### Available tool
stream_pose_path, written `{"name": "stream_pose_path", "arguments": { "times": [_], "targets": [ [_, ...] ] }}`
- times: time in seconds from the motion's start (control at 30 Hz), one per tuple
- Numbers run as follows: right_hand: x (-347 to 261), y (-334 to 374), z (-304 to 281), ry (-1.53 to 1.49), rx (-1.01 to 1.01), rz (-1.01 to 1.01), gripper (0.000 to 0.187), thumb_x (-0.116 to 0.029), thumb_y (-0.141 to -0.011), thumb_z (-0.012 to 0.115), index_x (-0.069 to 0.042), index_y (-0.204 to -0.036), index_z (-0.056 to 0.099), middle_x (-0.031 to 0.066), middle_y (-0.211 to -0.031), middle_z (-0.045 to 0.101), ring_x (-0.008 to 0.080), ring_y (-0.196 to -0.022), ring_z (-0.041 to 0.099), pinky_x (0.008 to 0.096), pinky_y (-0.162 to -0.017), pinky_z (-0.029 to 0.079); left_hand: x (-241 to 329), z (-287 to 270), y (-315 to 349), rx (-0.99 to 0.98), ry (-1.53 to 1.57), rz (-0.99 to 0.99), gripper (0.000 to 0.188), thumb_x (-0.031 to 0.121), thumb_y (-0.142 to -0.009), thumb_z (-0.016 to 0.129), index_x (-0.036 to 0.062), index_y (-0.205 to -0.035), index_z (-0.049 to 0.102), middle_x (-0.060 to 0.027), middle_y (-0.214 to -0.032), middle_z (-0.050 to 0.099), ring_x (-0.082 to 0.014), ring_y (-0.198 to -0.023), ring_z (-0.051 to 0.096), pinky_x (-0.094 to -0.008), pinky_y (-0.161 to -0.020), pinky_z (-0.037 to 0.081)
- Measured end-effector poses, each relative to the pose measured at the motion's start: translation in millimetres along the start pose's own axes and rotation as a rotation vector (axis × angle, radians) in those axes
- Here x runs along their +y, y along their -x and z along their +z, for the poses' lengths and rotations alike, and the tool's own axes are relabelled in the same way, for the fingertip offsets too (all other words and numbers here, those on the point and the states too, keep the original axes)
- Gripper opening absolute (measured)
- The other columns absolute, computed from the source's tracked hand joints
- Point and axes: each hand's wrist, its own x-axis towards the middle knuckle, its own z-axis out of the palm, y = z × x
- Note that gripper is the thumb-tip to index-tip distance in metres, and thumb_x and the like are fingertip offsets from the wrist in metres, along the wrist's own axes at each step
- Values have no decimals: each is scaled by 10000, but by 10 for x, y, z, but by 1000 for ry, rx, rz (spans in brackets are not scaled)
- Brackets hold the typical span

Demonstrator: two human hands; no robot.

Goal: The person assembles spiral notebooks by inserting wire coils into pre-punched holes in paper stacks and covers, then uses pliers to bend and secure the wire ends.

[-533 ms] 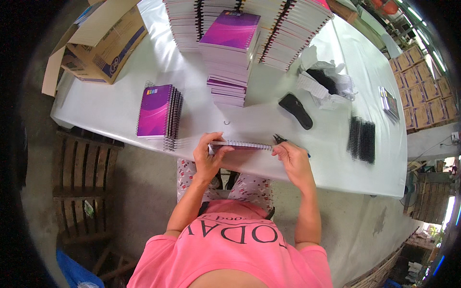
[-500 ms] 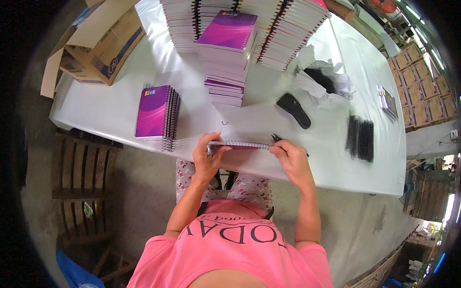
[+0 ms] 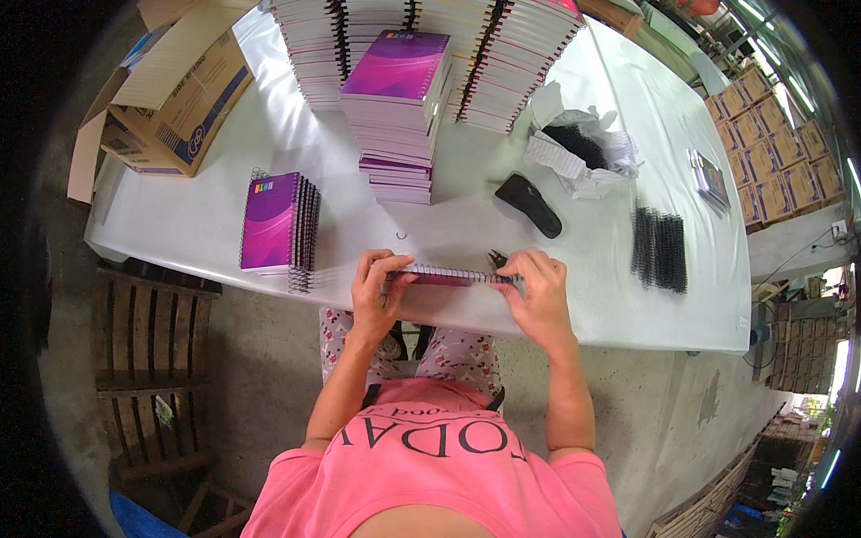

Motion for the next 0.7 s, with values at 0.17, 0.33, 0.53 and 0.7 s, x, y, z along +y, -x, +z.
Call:
{"name": "stream_pose_path", "arguments": {
  "times": [0.17, 0.33, 0.53, 0.7],
  "targets": [
    [-147, 22, -24, -249, -237, 358, 175, -154, -818, 677, 2, -874, 623, 114, -774, 638, 299, -669, 602, 357, -620, 465, -28, 13, -11, -21, -50, 40, 306, -27, -732, 713, 68, -999, 600, -112, -929, 492, -218, -710, 542, -315, -590, 474],
    [-62, 53, -31, -138, -180, 264, 200, -153, -796, 690, -4, -884, 590, 123, -782, 629, 307, -684, 597, 384, -628, 459, -38, 33, 8, -23, -57, 44, 290, -11, -747, 706, 65, -998, 584, -125, -928, 481, -237, -715, 523, -330, -599, 467],
    [18, 127, 22, 51, 18, 83, 202, -155, -798, 689, -11, -917, 612, 117, -801, 625, 285, -721, 600, 370, -663, 454, -21, 62, 8, -36, -33, -27, 284, -12, -744, 702, 53, -983, 562, -123, -906, 469, -268, -828, 491, -346, -704, 448],
    [-83, 60, -65, -240, -250, 351, 241, -158, -774, 709, -38, -939, 580, 83, -800, 620, 279, -699, 588, 356, -643, 447, -45, 52, 1, -20, -66, 41, 305, 5, -742, 713, 62, -1002, 563, -136, -909, 468, -271, -791, 495, -358, -654, 455]
  ]
}}
